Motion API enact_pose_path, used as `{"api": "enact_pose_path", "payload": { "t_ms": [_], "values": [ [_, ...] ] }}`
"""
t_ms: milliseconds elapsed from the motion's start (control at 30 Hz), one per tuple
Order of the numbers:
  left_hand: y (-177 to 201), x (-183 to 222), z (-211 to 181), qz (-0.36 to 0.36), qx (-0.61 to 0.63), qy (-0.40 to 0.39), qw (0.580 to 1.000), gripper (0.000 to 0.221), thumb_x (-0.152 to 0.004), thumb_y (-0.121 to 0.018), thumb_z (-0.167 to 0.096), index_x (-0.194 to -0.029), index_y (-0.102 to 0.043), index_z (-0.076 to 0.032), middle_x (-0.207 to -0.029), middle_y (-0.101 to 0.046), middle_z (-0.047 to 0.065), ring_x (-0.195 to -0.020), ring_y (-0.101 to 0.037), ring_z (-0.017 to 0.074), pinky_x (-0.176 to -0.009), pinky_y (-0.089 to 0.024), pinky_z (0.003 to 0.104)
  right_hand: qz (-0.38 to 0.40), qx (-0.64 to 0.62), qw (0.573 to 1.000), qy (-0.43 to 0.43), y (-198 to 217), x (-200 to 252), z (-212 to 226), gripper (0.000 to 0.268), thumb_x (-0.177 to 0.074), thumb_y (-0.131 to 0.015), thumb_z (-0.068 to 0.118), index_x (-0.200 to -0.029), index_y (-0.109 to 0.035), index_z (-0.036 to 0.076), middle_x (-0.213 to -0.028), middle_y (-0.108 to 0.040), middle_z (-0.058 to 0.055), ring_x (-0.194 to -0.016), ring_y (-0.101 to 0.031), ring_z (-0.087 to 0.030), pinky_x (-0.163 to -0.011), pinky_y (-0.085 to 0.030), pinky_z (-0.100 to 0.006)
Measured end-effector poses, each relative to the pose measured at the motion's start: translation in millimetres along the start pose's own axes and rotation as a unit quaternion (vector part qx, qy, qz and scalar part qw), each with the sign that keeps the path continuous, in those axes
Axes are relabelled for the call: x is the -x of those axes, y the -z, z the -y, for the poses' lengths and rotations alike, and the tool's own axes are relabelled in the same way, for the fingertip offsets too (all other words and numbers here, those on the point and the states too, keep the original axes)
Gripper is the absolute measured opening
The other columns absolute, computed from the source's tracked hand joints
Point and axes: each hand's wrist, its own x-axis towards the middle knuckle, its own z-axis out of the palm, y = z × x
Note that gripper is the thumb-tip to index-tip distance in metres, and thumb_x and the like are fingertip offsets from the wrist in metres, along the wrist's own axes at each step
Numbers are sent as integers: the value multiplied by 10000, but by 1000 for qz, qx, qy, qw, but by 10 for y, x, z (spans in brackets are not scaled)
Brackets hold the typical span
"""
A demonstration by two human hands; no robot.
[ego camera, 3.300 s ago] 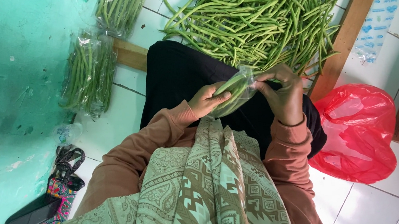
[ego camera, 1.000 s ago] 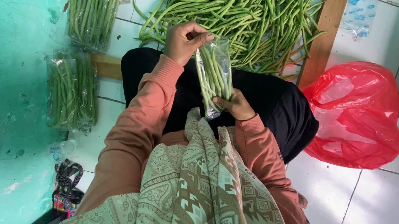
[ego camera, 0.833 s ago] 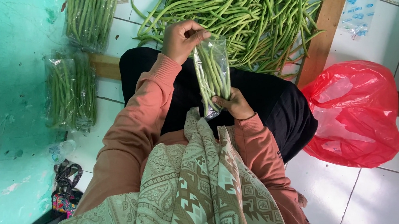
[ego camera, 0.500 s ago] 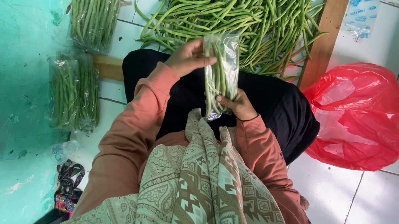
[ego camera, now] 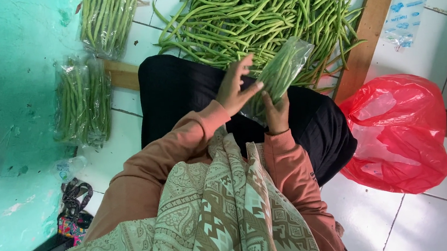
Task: The person places green beans into clear plastic bags by hand and then sets the filled bags aside against a wall.
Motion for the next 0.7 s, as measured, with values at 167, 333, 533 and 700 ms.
{"api": "enact_pose_path", "payload": {
  "t_ms": [167,333,533,700],
  "values": [
    [-451,122,502,22,87,71,993,693,-1007,-683,-485,-1508,-429,-78,-1410,-534,245,-1298,-537,462,-1089,-468,615,110,79,990,47,-132,67,216,785,-1028,-628,27,-1605,-97,-12,-1548,-242,-314,-1393,-361,-522,-1135,-390,-659],
    [-267,-19,1018,-25,215,140,966,430,-1059,-614,-481,-1369,-603,-182,-1096,-734,89,-1025,-697,217,-889,-605,423,101,60,991,65,-91,73,451,594,-1060,-602,125,-1588,-365,-9,-1575,-329,-277,-1500,-280,-521,-1225,-239,-657],
    [-159,80,895,20,349,220,911,486,-999,-672,-461,-1375,-618,-156,-960,-751,32,-833,-778,161,-778,-658,350,26,-96,995,-16,-83,21,229,614,-1072,-683,296,-1561,-395,61,-1362,-557,-173,-1231,-567,-311,-1056,-462,-504],
    [-120,222,1090,-4,220,95,971,600,-844,-911,-249,-1348,-642,-67,-1081,-748,155,-935,-738,265,-791,-640,448,47,-110,990,-78,-42,3,5,305,-932,-816,123,-1191,-666,63,-946,-720,-76,-907,-713,-194,-821,-589,-381]
  ]
}}
